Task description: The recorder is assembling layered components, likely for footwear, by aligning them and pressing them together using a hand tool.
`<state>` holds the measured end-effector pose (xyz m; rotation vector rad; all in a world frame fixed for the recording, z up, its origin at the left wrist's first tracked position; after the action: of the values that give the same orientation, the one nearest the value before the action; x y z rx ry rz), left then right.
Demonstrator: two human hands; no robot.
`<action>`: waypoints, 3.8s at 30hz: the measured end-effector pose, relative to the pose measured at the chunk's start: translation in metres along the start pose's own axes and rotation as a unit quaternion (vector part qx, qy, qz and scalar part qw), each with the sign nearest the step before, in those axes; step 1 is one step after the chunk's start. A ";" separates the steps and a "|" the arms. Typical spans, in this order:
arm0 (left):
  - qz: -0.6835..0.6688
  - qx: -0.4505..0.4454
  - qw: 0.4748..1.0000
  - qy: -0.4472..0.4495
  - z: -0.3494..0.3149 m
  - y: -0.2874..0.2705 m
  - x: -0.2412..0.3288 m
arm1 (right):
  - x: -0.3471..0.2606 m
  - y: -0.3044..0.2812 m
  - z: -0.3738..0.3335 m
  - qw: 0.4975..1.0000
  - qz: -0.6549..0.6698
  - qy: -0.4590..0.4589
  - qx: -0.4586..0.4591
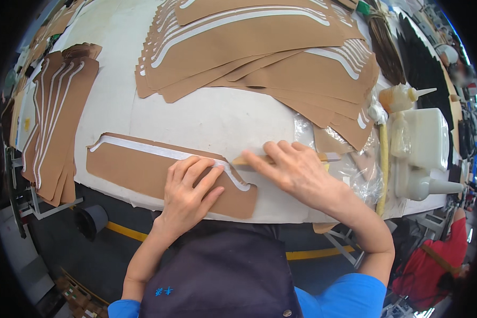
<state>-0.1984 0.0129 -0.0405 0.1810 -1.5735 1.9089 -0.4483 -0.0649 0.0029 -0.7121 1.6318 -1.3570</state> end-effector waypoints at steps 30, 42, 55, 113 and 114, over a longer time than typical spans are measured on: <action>0.034 0.019 0.999 -0.005 -0.007 0.008 0.007 | 0.012 0.006 0.030 0.977 -0.055 -0.186 0.085; 0.055 0.022 0.998 -0.035 -0.014 0.012 0.012 | 0.026 0.001 0.044 0.964 -0.038 -0.258 0.061; 0.047 0.033 0.996 -0.062 -0.018 0.013 0.016 | 0.036 0.006 0.057 0.952 -0.006 -0.295 0.085; 0.050 0.145 0.958 -0.241 -0.045 -0.068 -0.100 | -0.002 0.011 0.262 0.896 -0.050 -0.439 0.055; 0.077 0.138 0.958 -0.240 -0.045 -0.073 -0.102 | -0.003 0.012 0.266 0.894 -0.050 -0.442 0.054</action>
<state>-0.0658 0.0194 -0.0422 0.7078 -1.6460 2.3285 -0.2105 -0.1837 -0.0144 -1.1414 0.7886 -0.9436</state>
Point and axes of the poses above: each hand's wrist, its own z-axis towards the middle knuckle, its own y-axis out of the palm, x = y × z, the point moved 2 cm from there along z, towards the middle knuckle, and after that the axes turned 6 degrees about -y, right-handed, at the moved point
